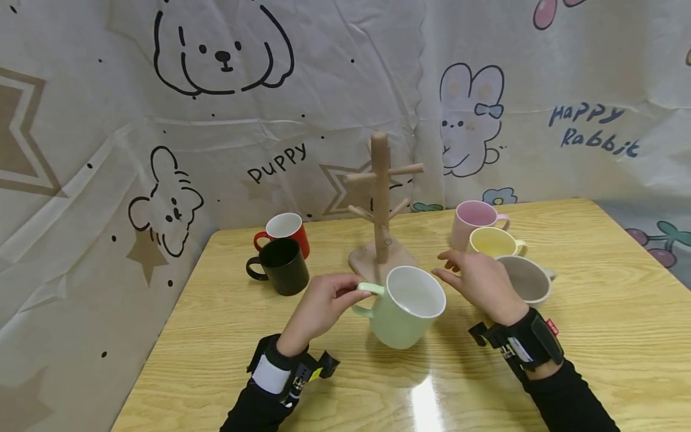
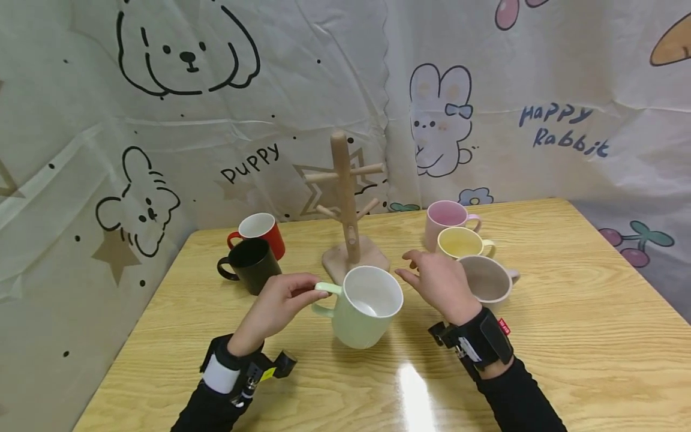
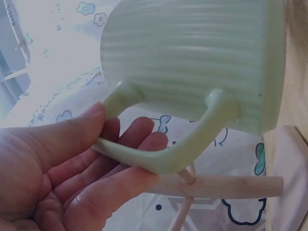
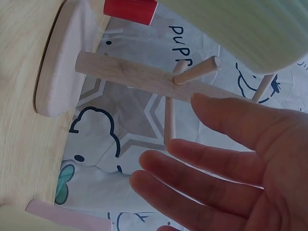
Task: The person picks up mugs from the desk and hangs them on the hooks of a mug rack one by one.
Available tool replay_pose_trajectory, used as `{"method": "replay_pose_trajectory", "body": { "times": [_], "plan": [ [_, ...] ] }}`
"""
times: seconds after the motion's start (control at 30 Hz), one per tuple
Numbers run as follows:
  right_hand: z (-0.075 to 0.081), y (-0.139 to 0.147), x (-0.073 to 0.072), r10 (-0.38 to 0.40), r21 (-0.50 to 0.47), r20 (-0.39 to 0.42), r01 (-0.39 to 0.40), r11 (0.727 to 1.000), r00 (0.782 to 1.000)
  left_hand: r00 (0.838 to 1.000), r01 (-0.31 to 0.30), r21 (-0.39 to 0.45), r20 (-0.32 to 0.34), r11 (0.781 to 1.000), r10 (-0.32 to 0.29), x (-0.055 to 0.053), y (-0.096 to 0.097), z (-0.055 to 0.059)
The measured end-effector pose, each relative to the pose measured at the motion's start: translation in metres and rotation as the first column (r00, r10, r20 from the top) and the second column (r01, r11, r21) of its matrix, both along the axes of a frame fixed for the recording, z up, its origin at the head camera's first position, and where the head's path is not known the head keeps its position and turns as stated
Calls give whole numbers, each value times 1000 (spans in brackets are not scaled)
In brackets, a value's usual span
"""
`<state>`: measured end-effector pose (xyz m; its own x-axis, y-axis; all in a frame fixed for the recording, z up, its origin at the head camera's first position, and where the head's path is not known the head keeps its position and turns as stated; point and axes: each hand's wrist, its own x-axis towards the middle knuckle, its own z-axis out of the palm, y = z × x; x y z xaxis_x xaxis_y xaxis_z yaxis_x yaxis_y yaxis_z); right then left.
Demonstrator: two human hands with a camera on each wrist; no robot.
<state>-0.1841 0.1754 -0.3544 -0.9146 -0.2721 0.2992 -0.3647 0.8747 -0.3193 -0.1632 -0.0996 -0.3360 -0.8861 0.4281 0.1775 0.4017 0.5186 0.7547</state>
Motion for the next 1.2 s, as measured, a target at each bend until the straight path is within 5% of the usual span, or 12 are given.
{"method": "replay_pose_trajectory", "body": {
  "times": [0.17,0.3,0.37,0.47,0.53,0.6,0.7,0.87,0.93,1.03,1.2],
  "plan": [
    [1,0,-1,-27,-21,40,28,999,999,999,-21,-7,26,1000,21,-1,1,-3],
    [1,0,0,-38,-31,38,39,999,999,990,-5,9,143,1000,3,-4,0,-6],
    [1,-1,0,-37,-45,29,38,998,999,968,8,38,251,999,-17,-7,-1,-9],
    [1,-2,1,-31,-95,37,34,995,999,908,8,107,416,994,-52,-11,-3,-12],
    [1,-3,1,-30,-145,71,40,989,997,876,7,139,477,990,-73,-13,-5,-13],
    [2,-4,1,-21,-230,149,55,972,989,861,14,163,500,987,-95,-15,-6,-14],
    [4,-7,2,94,-427,328,59,902,940,860,28,177,498,984,-114,-16,-8,-14],
    [3,-19,7,446,-736,514,110,668,732,873,34,179,473,983,-117,-16,-10,-12],
    [0,-26,9,522,-791,515,143,595,679,879,35,182,463,983,-117,-16,-11,-12],
    [-6,-38,11,534,-817,513,193,543,672,883,31,187,454,982,-115,-16,-11,-11],
    [-15,-53,14,452,-823,501,244,513,738,886,24,185,451,982,-106,-16,-12,-10]
  ]
}}
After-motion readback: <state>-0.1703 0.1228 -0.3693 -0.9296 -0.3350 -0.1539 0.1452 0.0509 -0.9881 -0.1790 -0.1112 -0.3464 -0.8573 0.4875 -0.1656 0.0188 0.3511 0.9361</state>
